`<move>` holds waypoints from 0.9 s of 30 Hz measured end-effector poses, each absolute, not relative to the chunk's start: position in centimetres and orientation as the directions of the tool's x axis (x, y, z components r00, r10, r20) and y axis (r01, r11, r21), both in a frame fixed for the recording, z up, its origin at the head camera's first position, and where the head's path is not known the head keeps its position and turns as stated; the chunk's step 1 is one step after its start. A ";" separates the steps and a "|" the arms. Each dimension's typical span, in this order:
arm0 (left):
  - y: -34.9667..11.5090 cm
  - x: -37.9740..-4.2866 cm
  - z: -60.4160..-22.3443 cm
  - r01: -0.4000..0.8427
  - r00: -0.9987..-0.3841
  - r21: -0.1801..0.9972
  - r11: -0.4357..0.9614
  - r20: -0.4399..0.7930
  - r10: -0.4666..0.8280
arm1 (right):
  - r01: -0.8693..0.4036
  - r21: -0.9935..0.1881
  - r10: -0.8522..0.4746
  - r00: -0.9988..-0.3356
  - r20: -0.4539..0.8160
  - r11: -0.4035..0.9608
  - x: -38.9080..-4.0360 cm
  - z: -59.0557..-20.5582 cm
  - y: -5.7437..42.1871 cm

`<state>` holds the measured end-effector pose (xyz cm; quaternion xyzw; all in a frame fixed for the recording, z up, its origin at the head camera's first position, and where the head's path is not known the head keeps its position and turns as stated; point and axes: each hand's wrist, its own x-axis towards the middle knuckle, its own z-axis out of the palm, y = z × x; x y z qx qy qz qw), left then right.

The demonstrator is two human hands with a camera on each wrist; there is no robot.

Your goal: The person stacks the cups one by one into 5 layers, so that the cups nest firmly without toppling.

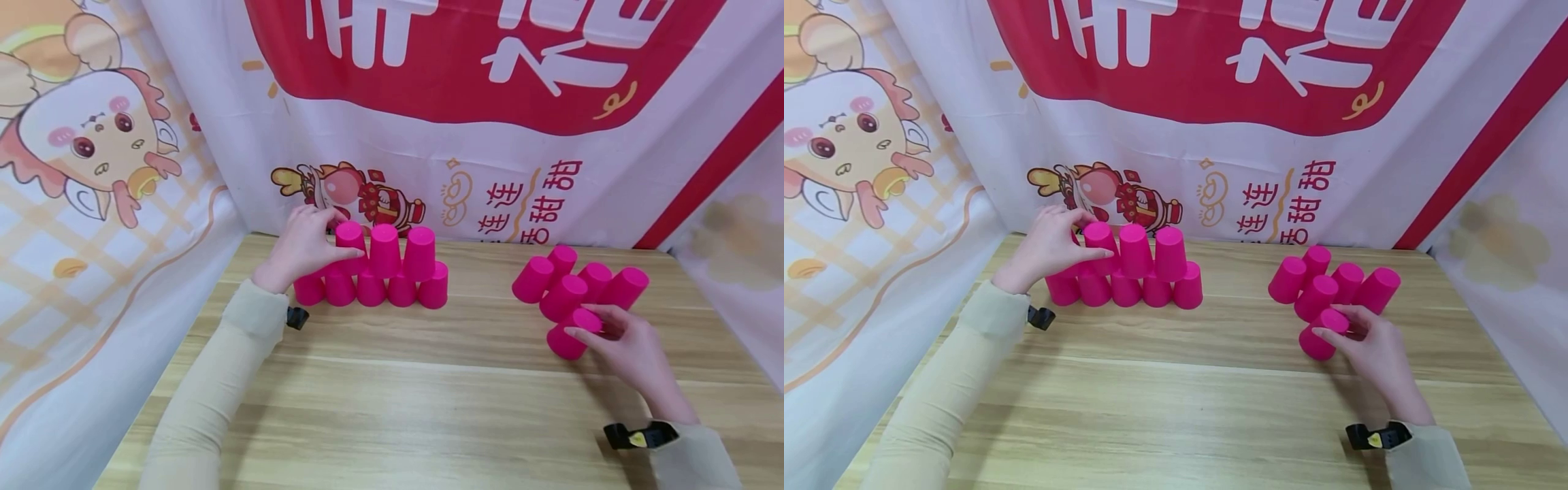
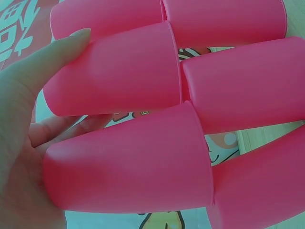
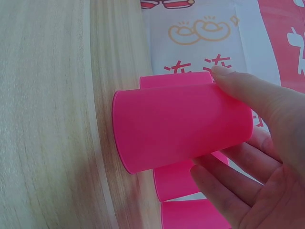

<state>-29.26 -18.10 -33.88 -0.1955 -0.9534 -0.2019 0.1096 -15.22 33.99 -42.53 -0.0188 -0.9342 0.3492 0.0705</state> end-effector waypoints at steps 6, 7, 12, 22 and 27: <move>-18.3 -29.3 -34.0 0.428 -0.895 0.355 0.831 0.296 0.334 | -0.013 -0.652 0.087 -0.989 0.120 0.758 -15.2 -42.5 34.0; -18.4 -29.3 -34.0 0.430 -0.894 0.357 0.829 0.296 0.336 | -0.010 -0.653 0.089 -0.989 0.118 0.757 -15.2 -42.5 33.9; -18.5 -29.2 -34.0 0.433 -0.894 0.365 0.824 0.292 0.340 | 0.000 -0.656 0.096 -0.989 0.110 0.755 -15.2 -42.5 33.9; -18.7 -29.0 -33.7 0.420 -0.902 0.368 0.830 0.268 0.338 | -0.004 -0.653 0.092 -0.989 0.113 0.758 -15.1 -42.5 33.8; -18.7 -29.1 -33.8 0.412 -0.905 0.378 0.829 0.271 0.327 | -0.026 -0.646 0.081 -0.988 0.135 0.763 -15.1 -43.1 34.1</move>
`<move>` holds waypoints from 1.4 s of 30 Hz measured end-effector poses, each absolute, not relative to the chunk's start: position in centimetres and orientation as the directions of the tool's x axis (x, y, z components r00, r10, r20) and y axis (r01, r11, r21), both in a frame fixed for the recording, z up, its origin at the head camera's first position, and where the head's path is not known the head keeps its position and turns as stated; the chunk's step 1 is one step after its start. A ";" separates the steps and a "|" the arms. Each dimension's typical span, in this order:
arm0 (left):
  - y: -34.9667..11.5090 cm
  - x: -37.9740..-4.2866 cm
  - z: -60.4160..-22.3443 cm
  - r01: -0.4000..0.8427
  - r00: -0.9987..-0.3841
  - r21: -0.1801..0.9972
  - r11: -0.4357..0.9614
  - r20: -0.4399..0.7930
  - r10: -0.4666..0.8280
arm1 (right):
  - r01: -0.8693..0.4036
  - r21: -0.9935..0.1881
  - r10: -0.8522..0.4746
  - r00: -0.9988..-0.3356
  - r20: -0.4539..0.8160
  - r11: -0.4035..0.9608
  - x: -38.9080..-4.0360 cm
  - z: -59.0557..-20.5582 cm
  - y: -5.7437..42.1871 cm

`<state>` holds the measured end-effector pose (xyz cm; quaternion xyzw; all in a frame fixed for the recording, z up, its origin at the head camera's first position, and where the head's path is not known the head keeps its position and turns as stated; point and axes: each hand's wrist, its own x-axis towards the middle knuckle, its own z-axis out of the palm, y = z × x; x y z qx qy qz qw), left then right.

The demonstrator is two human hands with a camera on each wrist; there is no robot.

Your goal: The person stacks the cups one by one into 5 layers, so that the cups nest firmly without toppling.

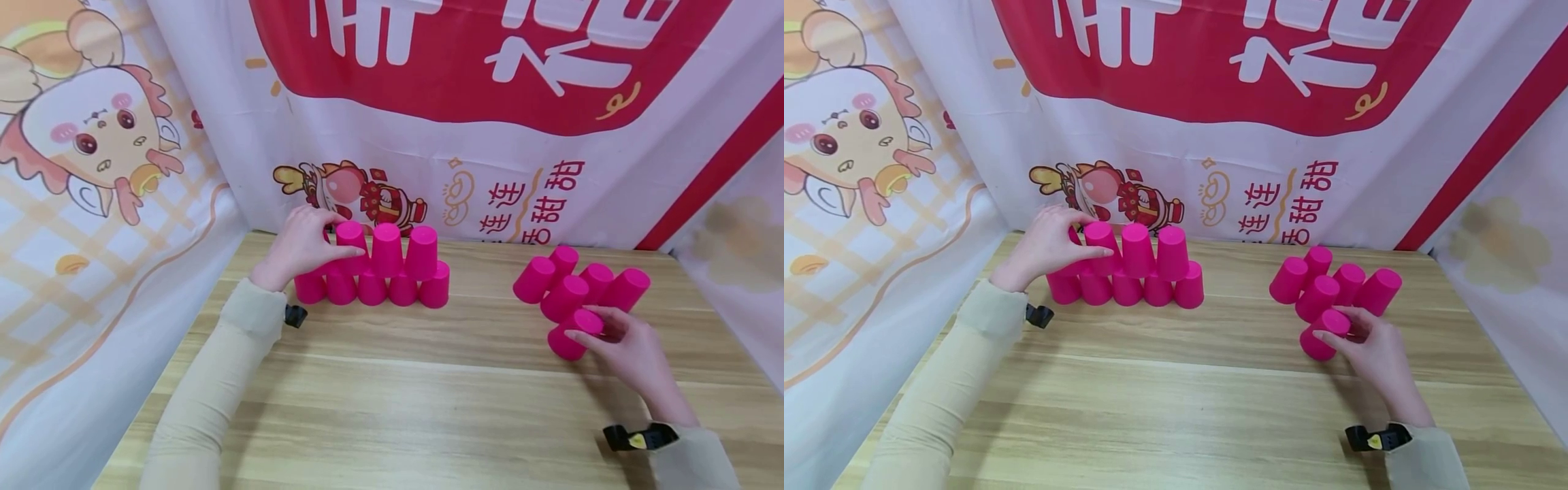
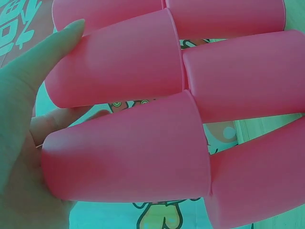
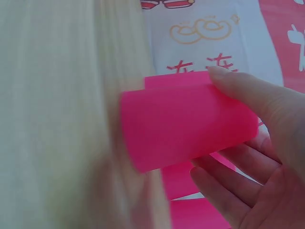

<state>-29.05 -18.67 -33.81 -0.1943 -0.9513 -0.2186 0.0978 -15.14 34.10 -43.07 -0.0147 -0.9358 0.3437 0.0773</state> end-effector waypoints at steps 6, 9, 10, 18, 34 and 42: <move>-18.8 -28.8 -33.9 0.437 -0.891 0.430 0.790 0.329 0.314 | -0.052 -0.651 0.053 -0.989 0.141 0.757 -15.2 -44.5 34.8; -18.9 -28.5 -33.9 0.465 -0.869 0.448 0.763 0.395 0.298 | -0.038 -0.660 0.061 -0.990 0.125 0.750 -15.2 -44.7 34.8; -18.9 -28.3 -33.9 0.477 -0.859 0.451 0.755 0.420 0.292 | -0.032 -0.658 0.063 -0.991 0.121 0.752 -15.3 -44.6 34.8; -18.3 -26.4 -33.7 0.582 -0.759 0.441 0.683 0.597 0.261 | -0.005 -0.657 0.079 -0.992 0.098 0.754 -15.2 -43.2 33.4; -17.2 -22.8 -35.9 0.618 -0.762 0.540 0.572 0.592 0.264 | -0.131 -0.695 -0.002 -0.983 0.184 0.707 -16.2 -40.2 28.4; -17.2 -21.7 -37.3 0.604 -0.782 0.567 0.560 0.558 0.278 | -0.205 -0.721 -0.022 -0.967 0.255 0.661 -17.1 -39.0 25.7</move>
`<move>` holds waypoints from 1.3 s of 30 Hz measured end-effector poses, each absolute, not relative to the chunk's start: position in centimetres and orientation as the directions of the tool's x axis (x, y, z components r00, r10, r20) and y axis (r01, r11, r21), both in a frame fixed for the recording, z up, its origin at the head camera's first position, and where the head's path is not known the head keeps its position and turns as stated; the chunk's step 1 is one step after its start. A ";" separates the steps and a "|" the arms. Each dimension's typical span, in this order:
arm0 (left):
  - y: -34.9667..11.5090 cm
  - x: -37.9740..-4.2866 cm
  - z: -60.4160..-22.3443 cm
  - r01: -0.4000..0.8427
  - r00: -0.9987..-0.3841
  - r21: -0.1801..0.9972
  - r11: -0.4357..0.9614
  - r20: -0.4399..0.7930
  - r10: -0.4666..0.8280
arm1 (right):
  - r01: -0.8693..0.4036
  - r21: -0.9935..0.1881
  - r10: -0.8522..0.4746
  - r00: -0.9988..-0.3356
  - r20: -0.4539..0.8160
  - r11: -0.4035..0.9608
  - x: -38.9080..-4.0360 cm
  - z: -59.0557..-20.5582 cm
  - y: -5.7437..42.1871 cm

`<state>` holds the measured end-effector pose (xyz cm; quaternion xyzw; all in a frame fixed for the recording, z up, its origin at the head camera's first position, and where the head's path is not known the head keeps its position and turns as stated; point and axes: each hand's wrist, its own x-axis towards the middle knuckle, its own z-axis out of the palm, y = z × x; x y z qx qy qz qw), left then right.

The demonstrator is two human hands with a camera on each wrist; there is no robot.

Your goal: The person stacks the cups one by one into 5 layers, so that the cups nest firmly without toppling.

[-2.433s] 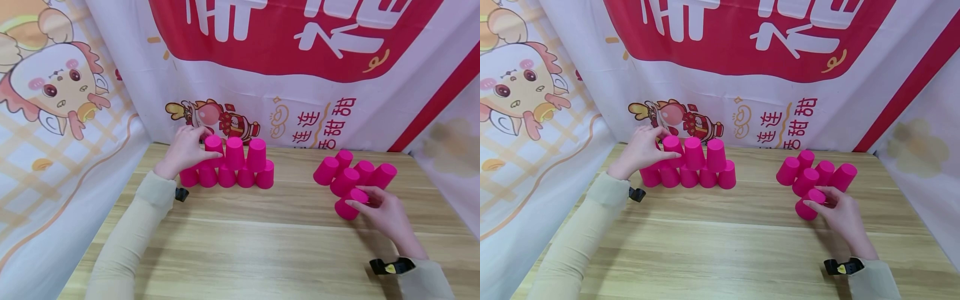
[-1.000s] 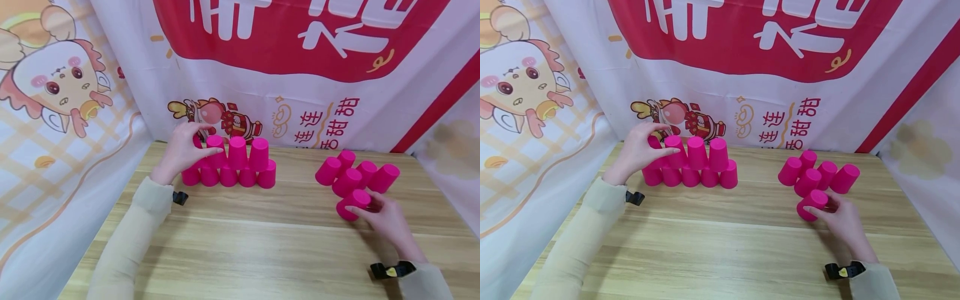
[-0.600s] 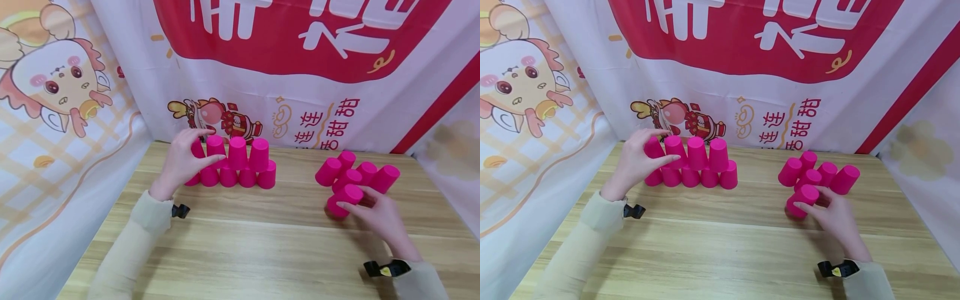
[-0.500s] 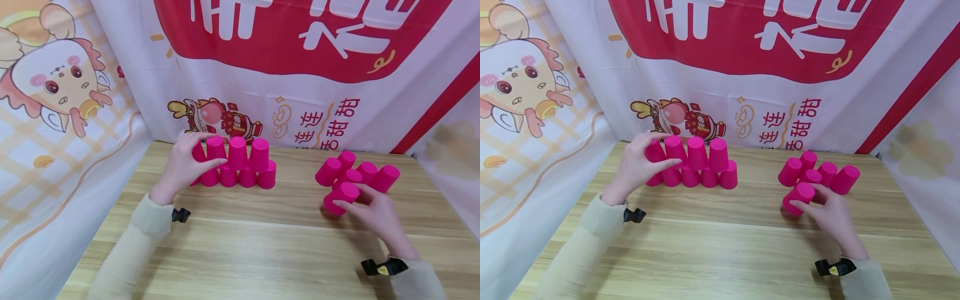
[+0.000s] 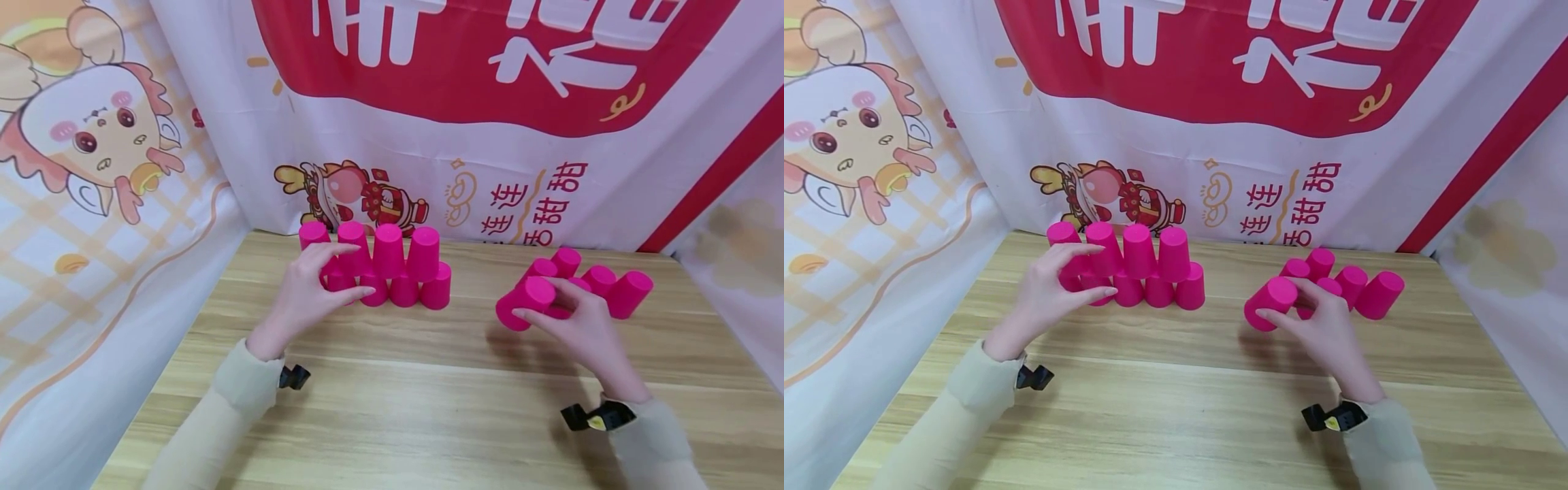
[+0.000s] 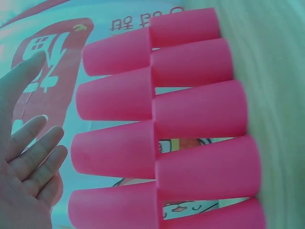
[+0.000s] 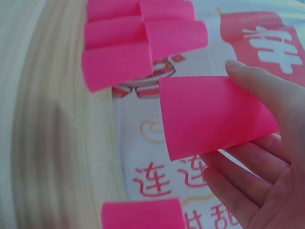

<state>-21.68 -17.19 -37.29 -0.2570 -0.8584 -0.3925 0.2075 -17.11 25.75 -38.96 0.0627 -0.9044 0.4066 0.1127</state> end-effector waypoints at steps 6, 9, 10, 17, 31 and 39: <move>-17.0 -21.1 -38.5 0.568 -0.817 0.589 0.575 0.491 0.303 | -0.262 -0.733 -0.048 -0.953 0.300 0.628 -17.7 -38.0 23.8; -16.8 -20.8 -39.1 0.547 -0.834 0.607 0.576 0.455 0.313 | -0.278 -0.741 -0.062 -0.950 0.305 0.611 -18.0 -37.6 22.7; -16.8 -20.7 -39.2 0.538 -0.841 0.618 0.573 0.439 0.316 | -0.283 -0.746 -0.065 -0.949 0.307 0.602 -18.1 -37.4 22.3; -16.5 -20.5 -40.2 0.486 -0.873 0.652 0.582 0.330 0.359 | -0.353 -0.773 -0.162 -0.935 0.317 0.528 -19.0 -37.2 19.0; -15.4 -20.1 -41.5 0.468 -0.874 0.694 0.548 0.271 0.403 | -0.566 -0.714 -0.219 -0.822 0.525 0.411 -21.0 -33.7 13.9; -15.2 -20.1 -41.9 0.469 -0.872 0.698 0.542 0.266 0.412 | -0.609 -0.699 -0.151 -0.784 0.602 0.374 -23.9 -31.9 11.9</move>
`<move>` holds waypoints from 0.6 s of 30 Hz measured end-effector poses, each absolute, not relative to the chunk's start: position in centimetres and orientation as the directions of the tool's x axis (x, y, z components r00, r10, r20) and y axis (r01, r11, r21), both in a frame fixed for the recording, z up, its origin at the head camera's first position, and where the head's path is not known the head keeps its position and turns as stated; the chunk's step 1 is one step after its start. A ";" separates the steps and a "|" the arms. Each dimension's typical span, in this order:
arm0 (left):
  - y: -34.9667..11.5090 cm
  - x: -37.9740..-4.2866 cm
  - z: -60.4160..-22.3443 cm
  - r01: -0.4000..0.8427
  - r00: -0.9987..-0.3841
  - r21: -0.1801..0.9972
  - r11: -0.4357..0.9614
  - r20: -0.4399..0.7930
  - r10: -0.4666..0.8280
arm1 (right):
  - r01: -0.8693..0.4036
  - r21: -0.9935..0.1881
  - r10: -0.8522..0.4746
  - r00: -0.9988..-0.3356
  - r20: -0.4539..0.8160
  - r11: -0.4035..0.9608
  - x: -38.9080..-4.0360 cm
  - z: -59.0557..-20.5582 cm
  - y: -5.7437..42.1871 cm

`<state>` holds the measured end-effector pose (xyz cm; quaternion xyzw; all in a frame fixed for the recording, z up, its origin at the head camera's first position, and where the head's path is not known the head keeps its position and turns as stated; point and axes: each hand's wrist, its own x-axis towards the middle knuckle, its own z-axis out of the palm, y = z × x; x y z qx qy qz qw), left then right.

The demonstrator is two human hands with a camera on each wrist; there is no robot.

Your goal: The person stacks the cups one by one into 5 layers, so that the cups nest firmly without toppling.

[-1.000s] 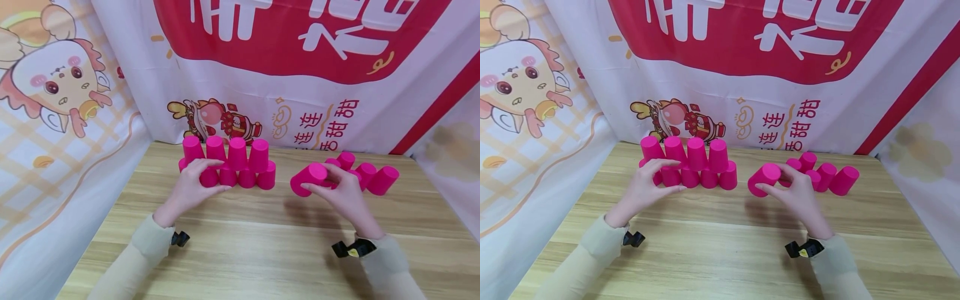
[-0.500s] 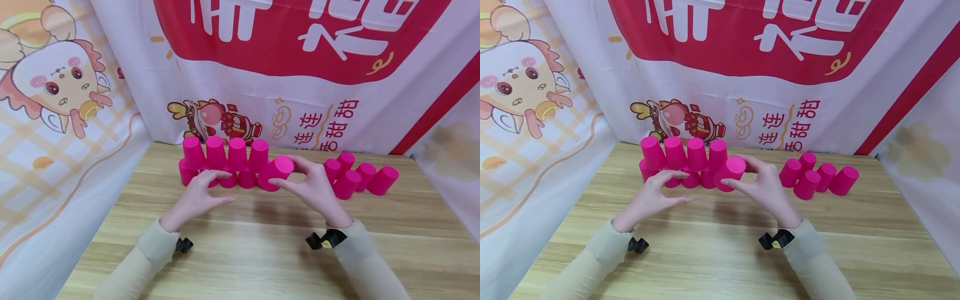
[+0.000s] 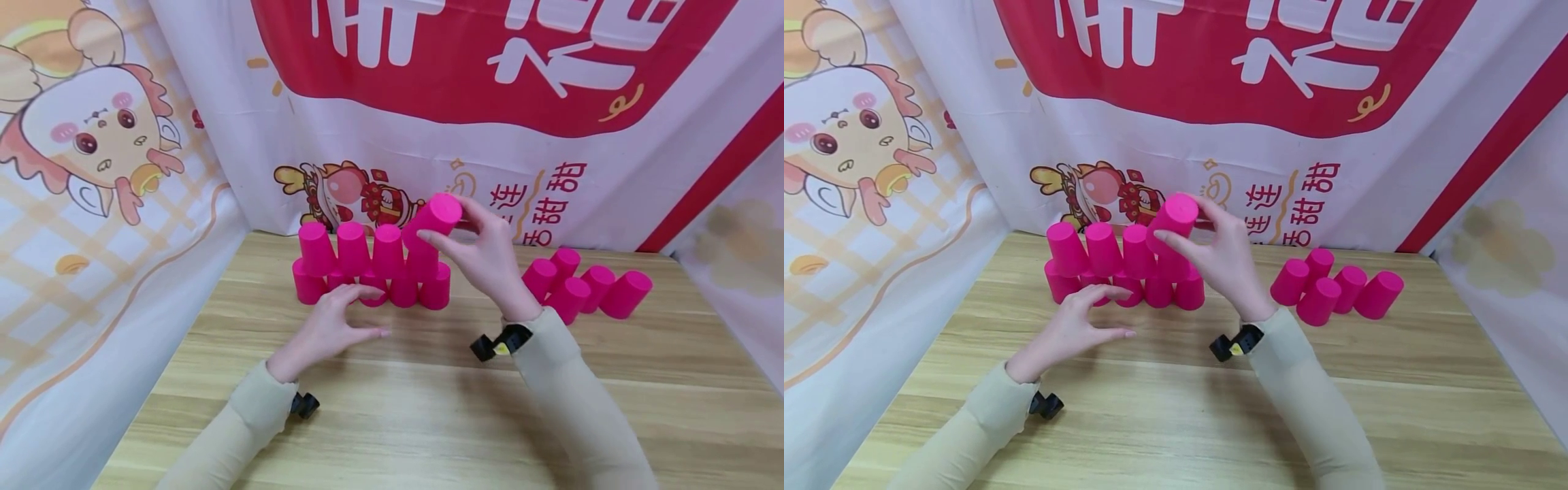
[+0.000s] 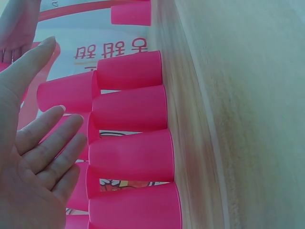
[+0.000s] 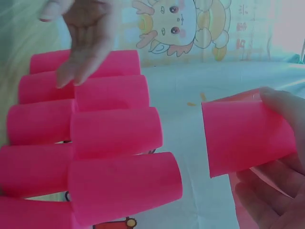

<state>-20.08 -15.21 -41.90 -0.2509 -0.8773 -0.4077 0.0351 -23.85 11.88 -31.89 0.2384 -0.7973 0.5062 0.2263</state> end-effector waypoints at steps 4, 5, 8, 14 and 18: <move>-15.2 -20.1 -42.0 0.464 -0.874 0.700 0.543 0.260 0.411 | -0.580 -0.720 -0.176 -0.810 0.560 0.381 -25.5 -31.5 11.0; -15.3 -20.1 -42.0 0.459 -0.876 0.703 0.544 0.256 0.409 | -0.572 -0.723 -0.189 -0.817 0.545 0.386 -25.9 -31.4 10.8; -15.3 -20.2 -42.0 0.448 -0.881 0.706 0.548 0.243 0.406 | -0.545 -0.726 -0.228 -0.837 0.498 0.419 -26.9 -31.4 10.2; -15.2 -20.3 -42.0 0.439 -0.885 0.704 0.559 0.230 0.405 | -0.484 -0.728 -0.233 -0.875 0.426 0.485 -28.0 -31.2 9.3; -15.2 -20.3 -42.0 0.439 -0.884 0.704 0.558 0.229 0.407 | -0.458 -0.739 -0.236 -0.889 0.393 0.494 -28.4 -31.0 8.8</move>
